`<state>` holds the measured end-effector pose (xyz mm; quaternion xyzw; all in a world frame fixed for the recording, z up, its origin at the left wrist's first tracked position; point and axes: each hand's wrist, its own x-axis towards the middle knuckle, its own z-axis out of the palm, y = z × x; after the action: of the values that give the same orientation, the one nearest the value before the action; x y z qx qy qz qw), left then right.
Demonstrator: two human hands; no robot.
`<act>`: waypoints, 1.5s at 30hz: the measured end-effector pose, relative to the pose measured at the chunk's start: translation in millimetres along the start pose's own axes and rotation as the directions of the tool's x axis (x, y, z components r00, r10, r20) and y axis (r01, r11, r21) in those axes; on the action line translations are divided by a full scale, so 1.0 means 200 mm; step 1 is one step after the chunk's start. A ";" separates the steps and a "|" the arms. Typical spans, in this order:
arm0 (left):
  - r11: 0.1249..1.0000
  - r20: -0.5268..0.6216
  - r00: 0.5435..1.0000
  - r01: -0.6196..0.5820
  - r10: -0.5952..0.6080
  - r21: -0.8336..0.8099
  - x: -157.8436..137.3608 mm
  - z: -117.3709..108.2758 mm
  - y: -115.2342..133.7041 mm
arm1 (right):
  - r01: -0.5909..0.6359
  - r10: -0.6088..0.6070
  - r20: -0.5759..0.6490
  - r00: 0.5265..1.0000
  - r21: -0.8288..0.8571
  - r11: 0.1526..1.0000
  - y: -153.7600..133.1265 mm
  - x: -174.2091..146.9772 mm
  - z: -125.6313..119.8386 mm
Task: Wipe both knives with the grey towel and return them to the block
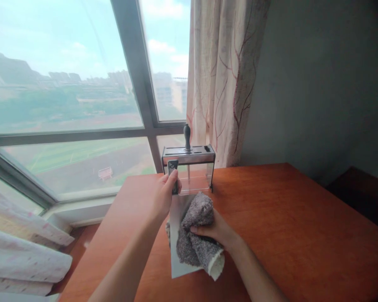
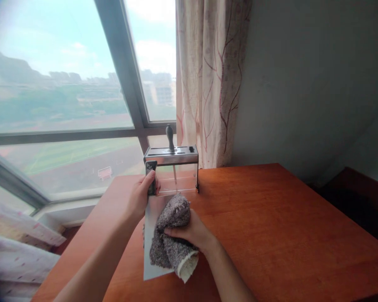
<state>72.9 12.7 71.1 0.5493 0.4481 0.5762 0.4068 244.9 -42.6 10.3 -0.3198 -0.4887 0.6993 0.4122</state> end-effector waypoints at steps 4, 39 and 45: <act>0.997 0.112 0.992 0.050 -0.057 0.064 -0.07 0.06 0.00 | 0.028 -0.026 -0.057 0.998 0.047 0.998 -0.03 -0.01 0.00; 0.923 -0.711 0.682 -0.142 -0.170 -0.357 -0.06 -0.11 -0.08 | 0.227 0.002 -0.409 0.912 0.509 0.830 0.10 0.10 -0.03; 0.898 -0.395 0.894 0.019 -0.212 -0.439 -0.15 -0.12 -0.16 | 0.380 -0.050 -0.568 0.821 0.480 0.791 0.07 0.12 -0.11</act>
<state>50.9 -9.4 32.1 0.2776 0.4234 0.7412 0.4408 248.5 -13.9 -10.4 -0.2994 -0.1572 0.6437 0.6865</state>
